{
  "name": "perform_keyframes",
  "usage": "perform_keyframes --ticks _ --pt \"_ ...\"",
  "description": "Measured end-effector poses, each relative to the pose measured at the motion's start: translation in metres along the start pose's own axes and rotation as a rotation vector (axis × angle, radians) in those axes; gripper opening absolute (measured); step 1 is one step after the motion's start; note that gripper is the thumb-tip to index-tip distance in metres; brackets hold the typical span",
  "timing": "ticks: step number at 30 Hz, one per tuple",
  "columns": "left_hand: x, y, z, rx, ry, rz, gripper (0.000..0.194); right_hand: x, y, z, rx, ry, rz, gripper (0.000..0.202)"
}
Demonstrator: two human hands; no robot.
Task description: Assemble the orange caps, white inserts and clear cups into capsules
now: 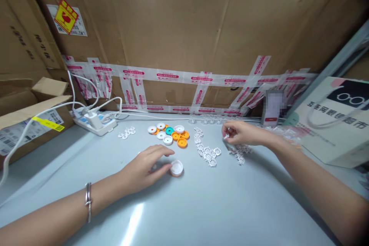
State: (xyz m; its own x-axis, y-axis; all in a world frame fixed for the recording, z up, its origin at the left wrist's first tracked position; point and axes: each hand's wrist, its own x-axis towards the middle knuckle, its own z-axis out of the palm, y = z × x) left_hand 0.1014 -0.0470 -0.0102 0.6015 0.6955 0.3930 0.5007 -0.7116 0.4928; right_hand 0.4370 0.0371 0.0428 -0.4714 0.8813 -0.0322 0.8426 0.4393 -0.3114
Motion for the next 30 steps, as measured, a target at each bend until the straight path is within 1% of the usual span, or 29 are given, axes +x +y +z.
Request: perform_keyframes --ticks 2,4,7,9,12,15,18,20,22,24,25,26,28,29,30 --pt "0.001 0.002 -0.001 -0.022 0.037 -0.022 0.024 -0.002 -0.022 0.005 0.086 0.105 -0.157 0.007" --pt "0.002 0.005 -0.002 -0.054 0.063 -0.055 0.024 -0.006 -0.047 0.015 0.142 0.191 -0.311 0.007" --pt "0.004 0.012 -0.004 -0.131 0.081 -0.133 0.022 -0.013 -0.083 0.034 0.210 0.265 -0.527 0.008" --pt "0.005 0.019 -0.005 -0.209 0.076 -0.186 0.021 -0.017 -0.101 0.047 0.251 0.300 -0.652 0.011" --pt "0.006 0.030 -0.006 -0.356 0.022 -0.234 0.019 -0.020 -0.117 0.060 0.298 0.344 -0.768 0.012" --pt "0.005 0.036 -0.005 -0.482 -0.014 -0.291 0.017 -0.020 -0.123 0.068 0.315 0.387 -0.814 0.013" --pt "0.004 0.036 -0.001 -0.619 -0.010 -0.367 0.017 -0.019 -0.126 0.074 0.318 0.405 -0.820 0.015" --pt "0.004 0.033 0.001 -0.694 -0.012 -0.405 0.017 -0.020 -0.128 0.075 0.331 0.388 -0.817 0.017" --pt "0.005 0.029 0.003 -0.739 -0.006 -0.431 0.018 -0.020 -0.129 0.073 0.371 0.351 -0.812 0.021" --pt "0.005 0.026 0.003 -0.771 0.025 -0.448 0.019 -0.019 -0.127 0.067 0.445 0.341 -0.767 0.023" --pt "0.005 0.025 0.002 -0.777 0.055 -0.459 0.019 -0.017 -0.124 0.062 0.493 0.359 -0.715 0.022" --pt "0.005 0.023 0.001 -0.769 0.092 -0.475 0.019 -0.015 -0.119 0.056 0.539 0.389 -0.632 0.018" --pt "0.006 0.021 -0.002 -0.721 0.174 -0.517 0.018 -0.009 -0.103 0.042 0.594 0.433 -0.400 0.009" --pt "0.006 0.020 -0.003 -0.697 0.207 -0.540 0.018 -0.005 -0.093 0.036 0.563 0.397 -0.267 0.011" --pt "0.006 0.019 -0.005 -0.685 0.232 -0.559 0.018 -0.002 -0.081 0.029 0.503 0.324 -0.145 0.014"
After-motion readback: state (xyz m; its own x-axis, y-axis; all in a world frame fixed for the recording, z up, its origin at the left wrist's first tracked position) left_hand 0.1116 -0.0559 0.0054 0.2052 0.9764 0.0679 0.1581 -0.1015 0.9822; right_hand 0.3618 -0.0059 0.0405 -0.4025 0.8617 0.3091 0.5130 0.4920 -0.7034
